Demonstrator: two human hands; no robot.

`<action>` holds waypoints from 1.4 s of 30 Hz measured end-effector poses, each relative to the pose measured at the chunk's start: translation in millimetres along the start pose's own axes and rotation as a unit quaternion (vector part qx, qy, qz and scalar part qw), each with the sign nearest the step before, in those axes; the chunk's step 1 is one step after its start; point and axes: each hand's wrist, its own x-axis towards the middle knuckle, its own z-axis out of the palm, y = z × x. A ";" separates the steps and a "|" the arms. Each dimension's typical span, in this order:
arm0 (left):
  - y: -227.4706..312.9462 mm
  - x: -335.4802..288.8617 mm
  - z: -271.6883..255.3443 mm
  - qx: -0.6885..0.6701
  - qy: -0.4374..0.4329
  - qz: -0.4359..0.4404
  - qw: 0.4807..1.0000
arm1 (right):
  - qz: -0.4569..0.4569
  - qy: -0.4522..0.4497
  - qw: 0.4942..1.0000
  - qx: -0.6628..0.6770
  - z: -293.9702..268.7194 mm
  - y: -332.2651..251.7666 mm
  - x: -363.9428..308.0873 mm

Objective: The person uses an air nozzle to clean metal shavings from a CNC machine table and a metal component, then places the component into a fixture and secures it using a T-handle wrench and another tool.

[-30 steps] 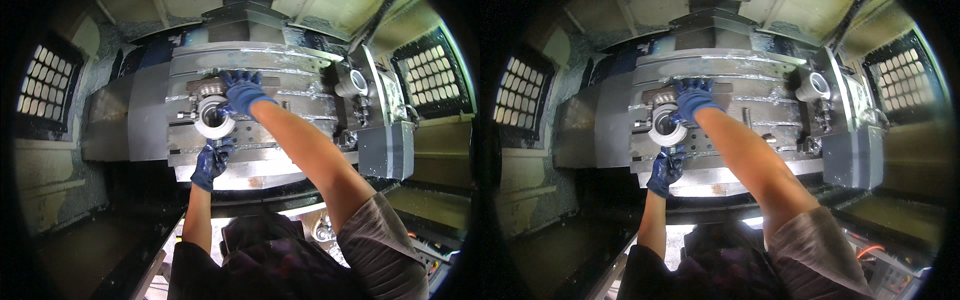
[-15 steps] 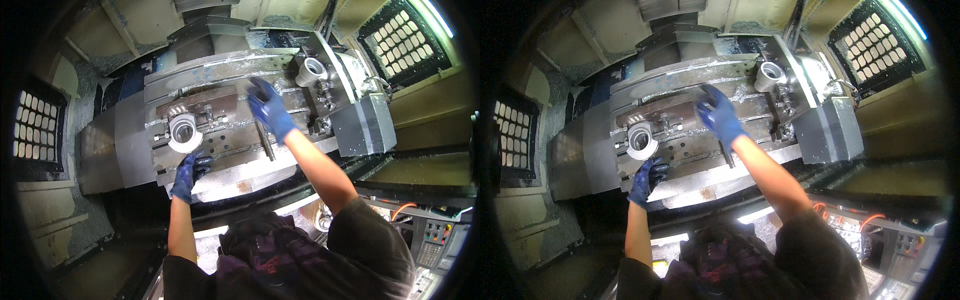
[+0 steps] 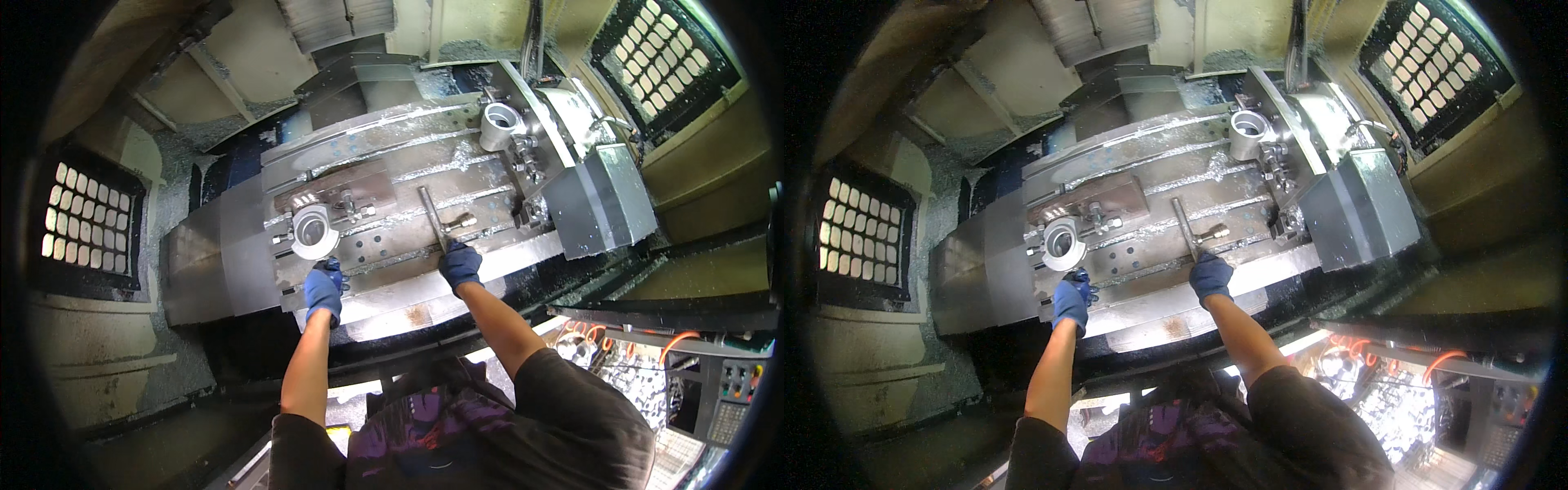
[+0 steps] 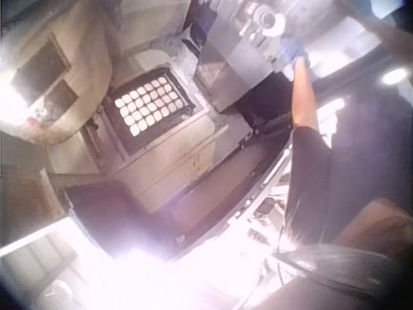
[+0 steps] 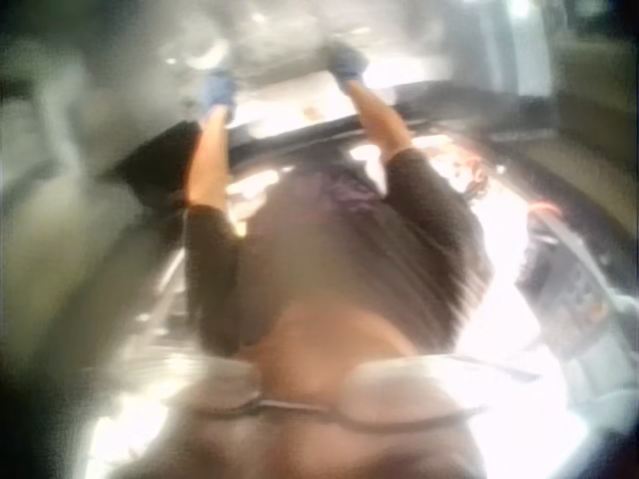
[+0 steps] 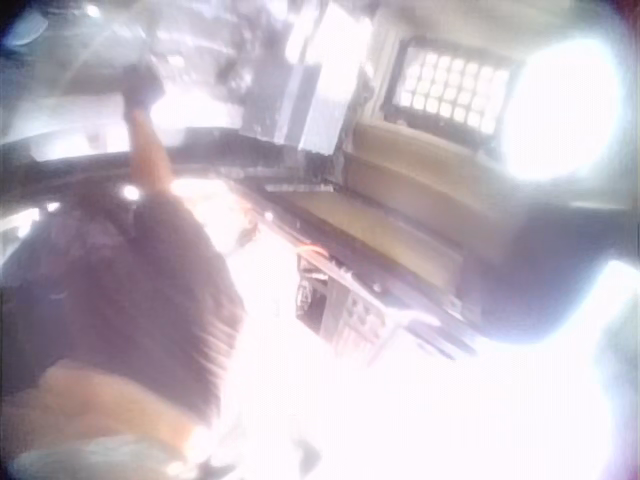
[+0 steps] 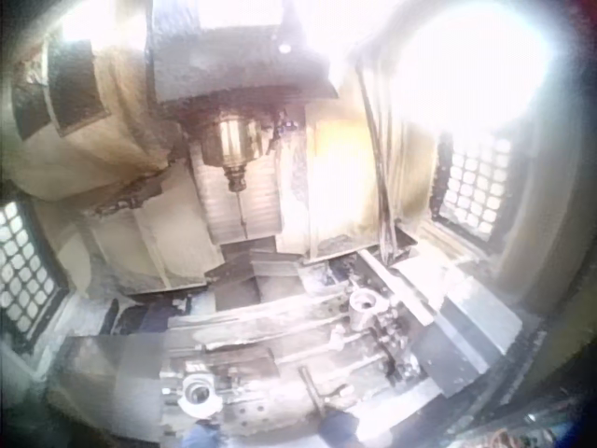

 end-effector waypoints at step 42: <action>-81.5 -64.4 7.4 0.037 0.079 0.162 0.983 | -0.459 -0.123 0.700 -0.533 -22.9 -229.8 -111.9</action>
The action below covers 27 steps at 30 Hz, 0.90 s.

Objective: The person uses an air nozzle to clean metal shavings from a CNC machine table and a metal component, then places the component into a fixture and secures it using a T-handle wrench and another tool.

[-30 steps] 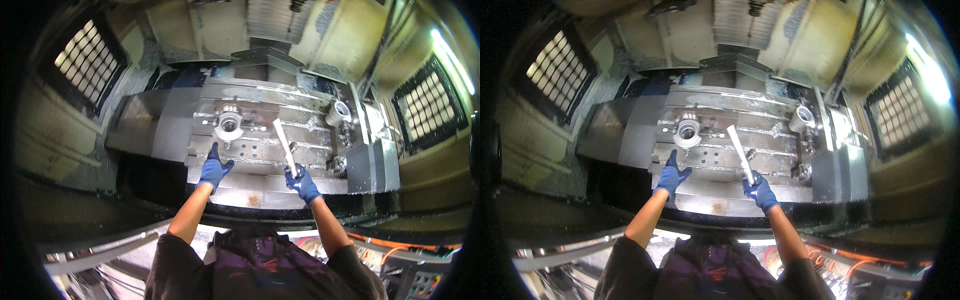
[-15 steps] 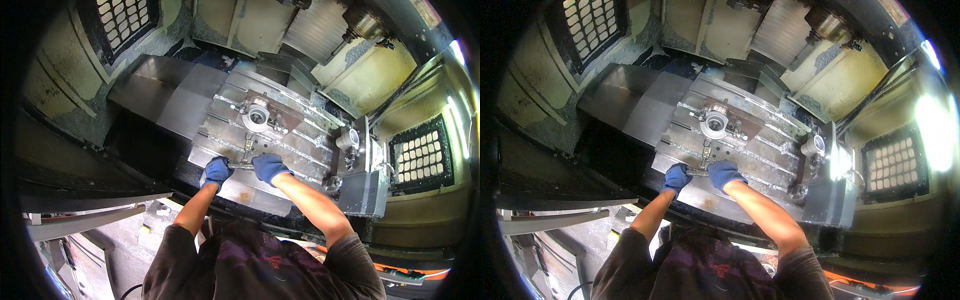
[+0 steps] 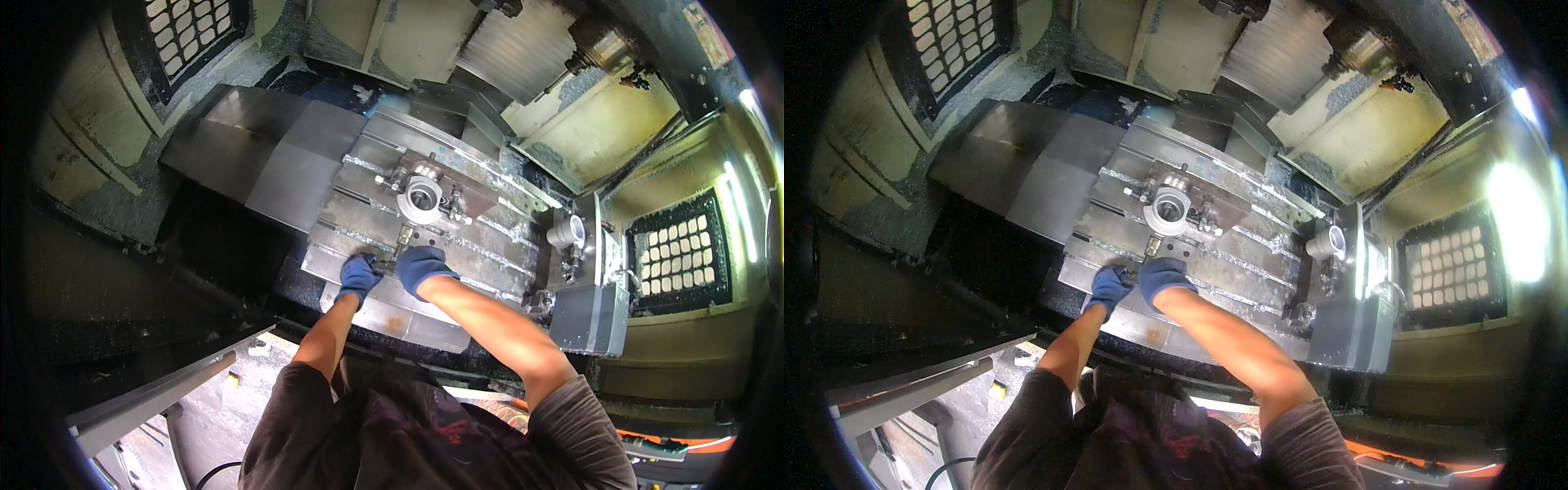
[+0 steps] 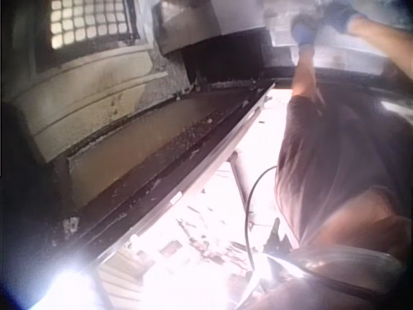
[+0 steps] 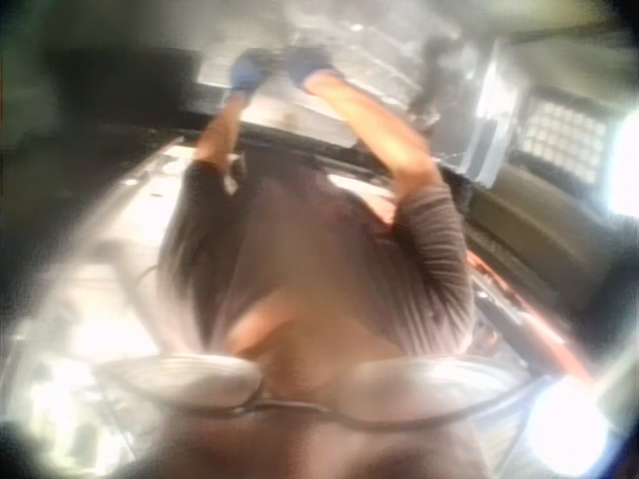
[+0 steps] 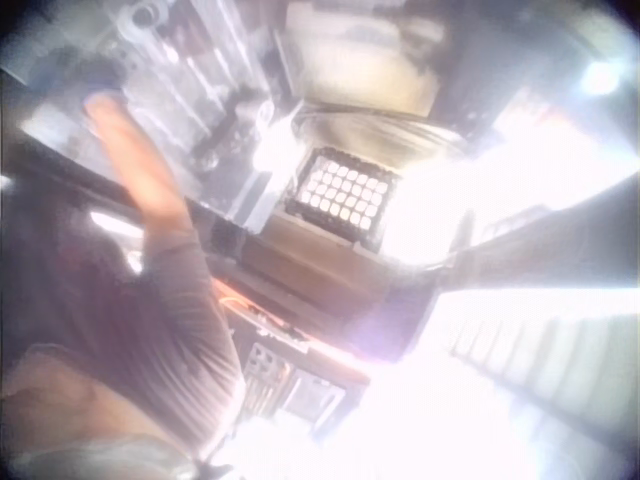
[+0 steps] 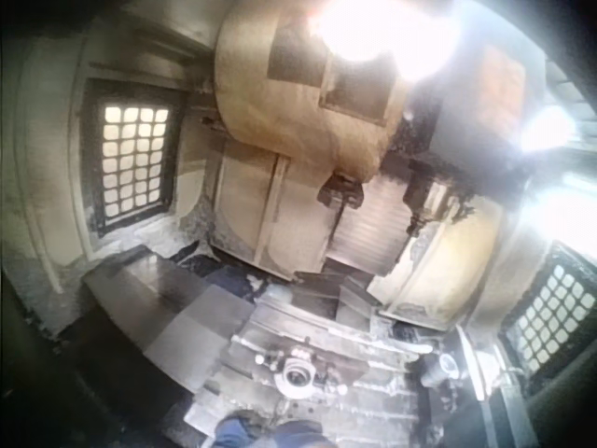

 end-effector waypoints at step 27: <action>117.1 49.3 -120.8 0.488 -0.412 -0.044 0.768 | -0.054 0.248 0.811 0.527 108.6 15.4 -2.9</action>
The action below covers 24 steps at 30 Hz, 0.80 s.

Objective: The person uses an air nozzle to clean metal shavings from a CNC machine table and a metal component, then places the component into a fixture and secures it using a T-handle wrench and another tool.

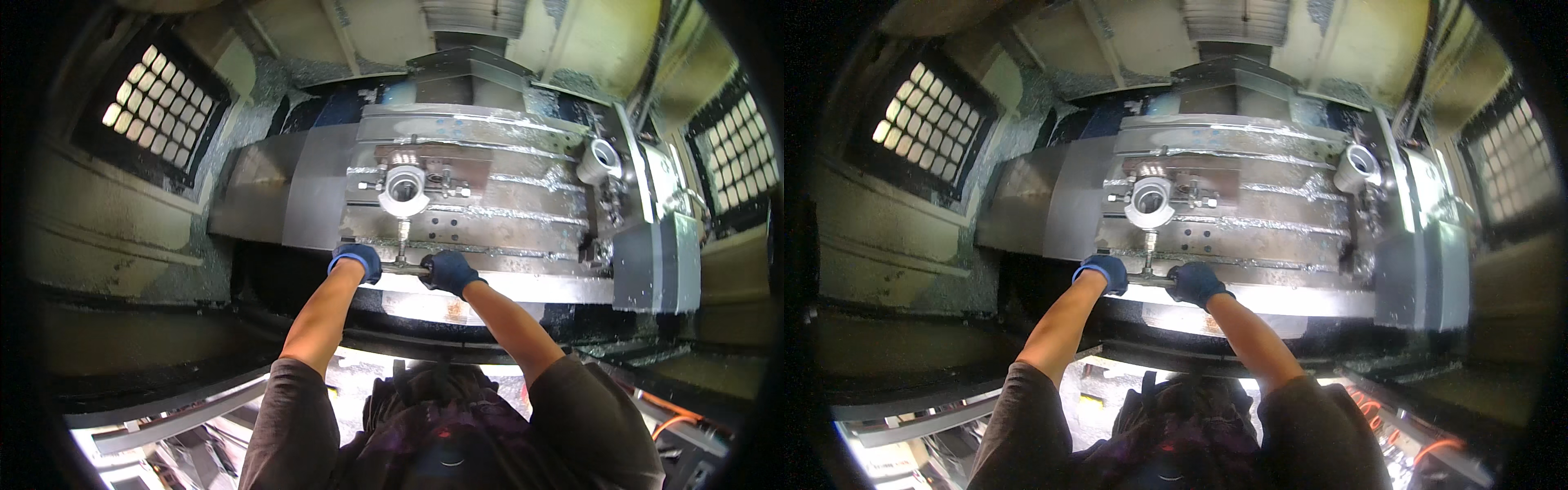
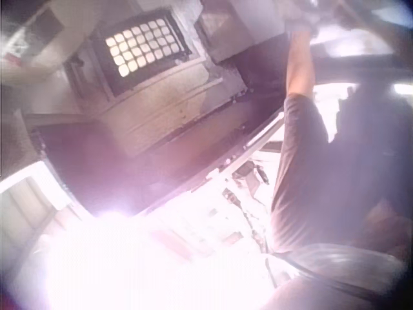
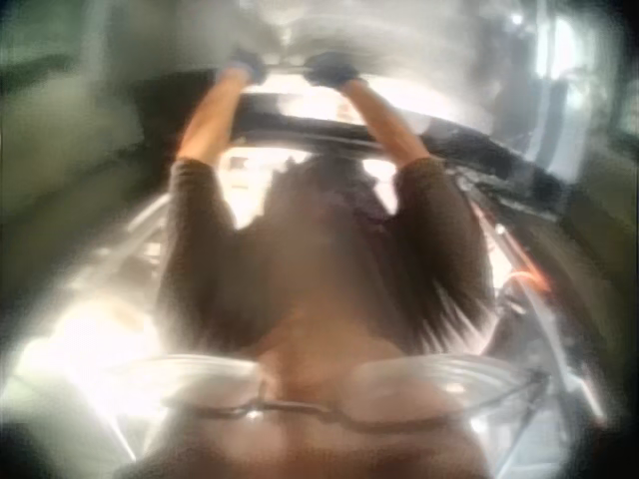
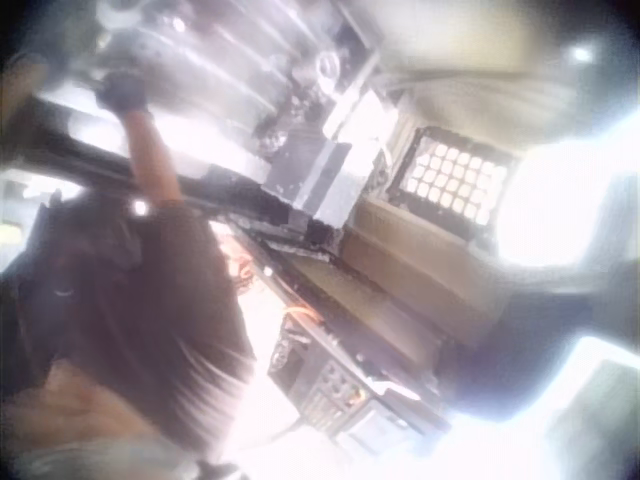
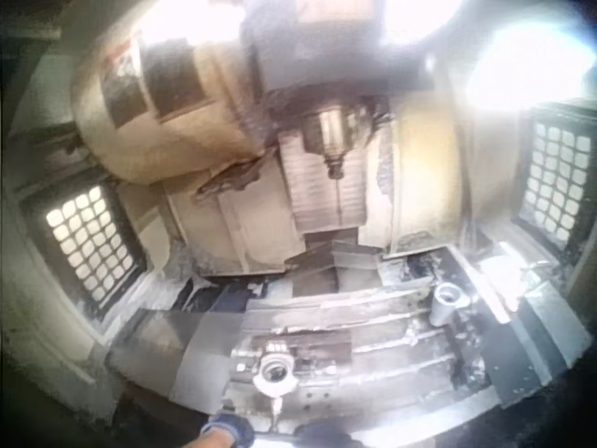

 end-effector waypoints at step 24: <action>217.3 -63.0 42.4 -0.723 0.288 0.277 0.564 | 0.306 0.494 0.808 -0.101 -295.7 82.7 -189.9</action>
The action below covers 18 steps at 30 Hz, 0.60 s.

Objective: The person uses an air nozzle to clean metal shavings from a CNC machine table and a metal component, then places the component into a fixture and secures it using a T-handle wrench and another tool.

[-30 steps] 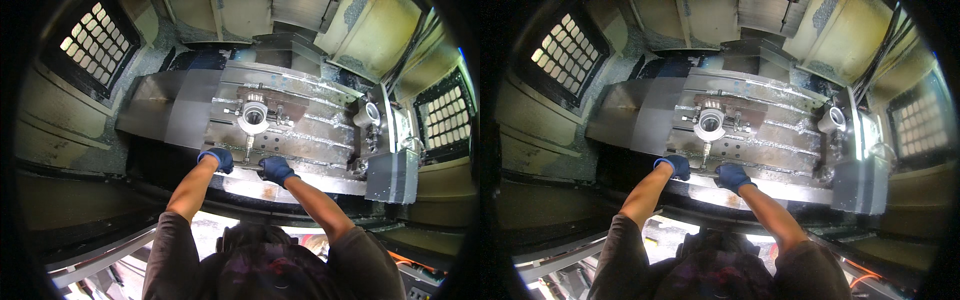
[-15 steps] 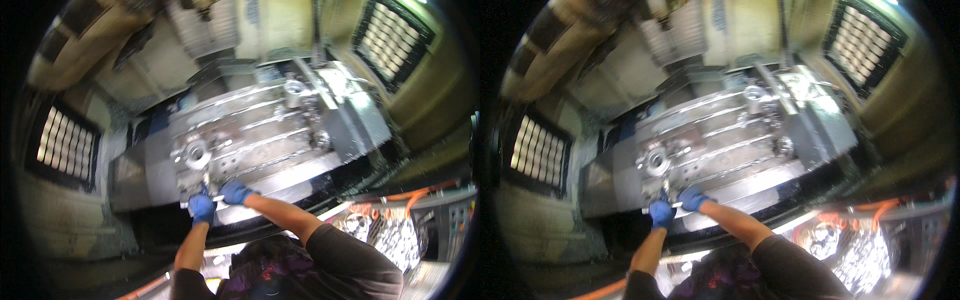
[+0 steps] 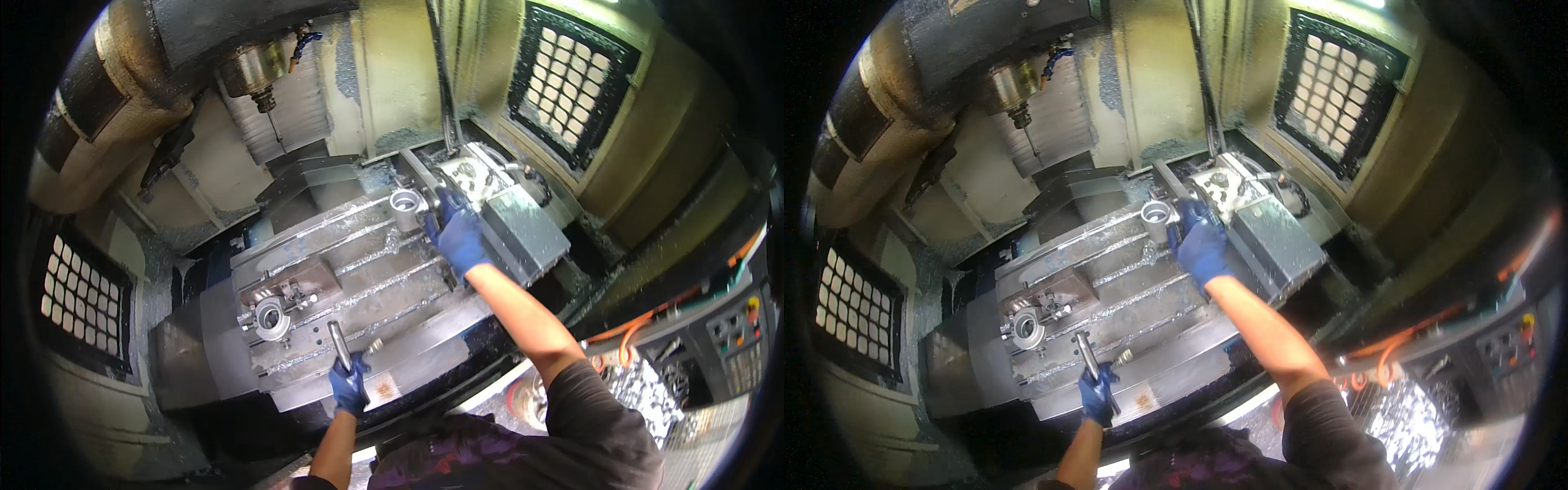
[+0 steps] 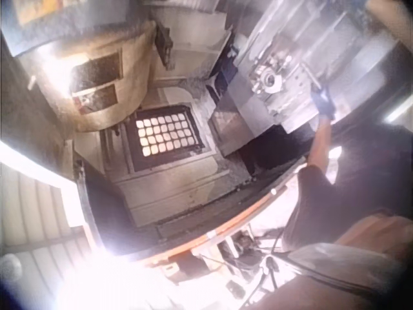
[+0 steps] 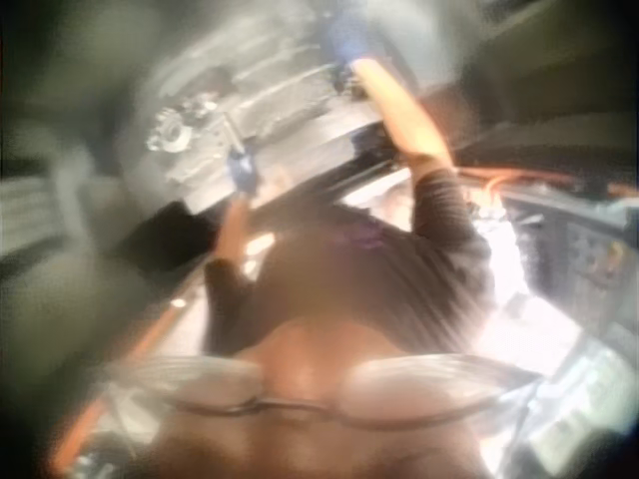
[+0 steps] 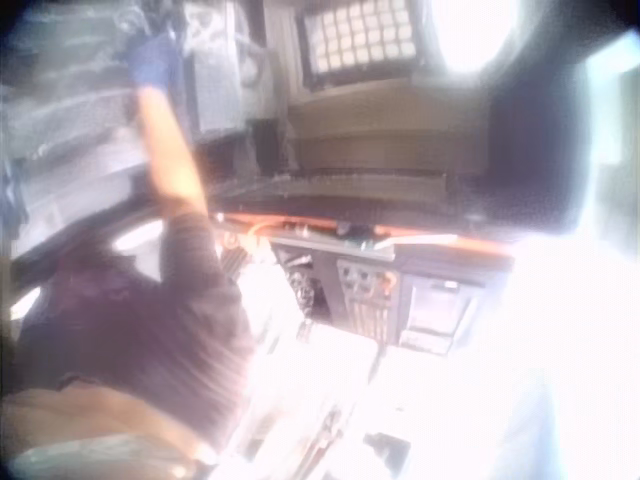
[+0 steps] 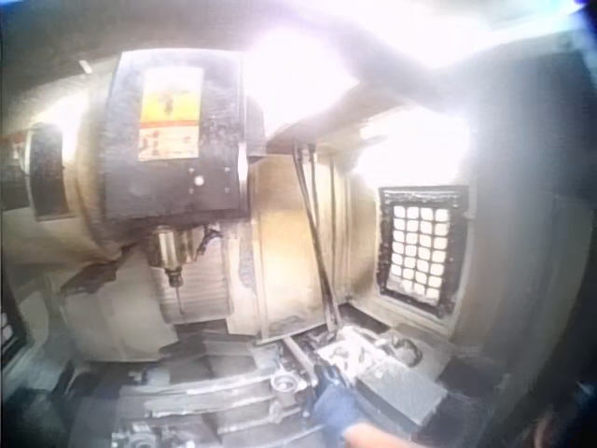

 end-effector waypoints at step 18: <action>33.2 372.7 176.3 -0.188 0.019 -0.108 0.976 | -0.079 -0.072 0.967 -0.232 73.5 83.7 71.8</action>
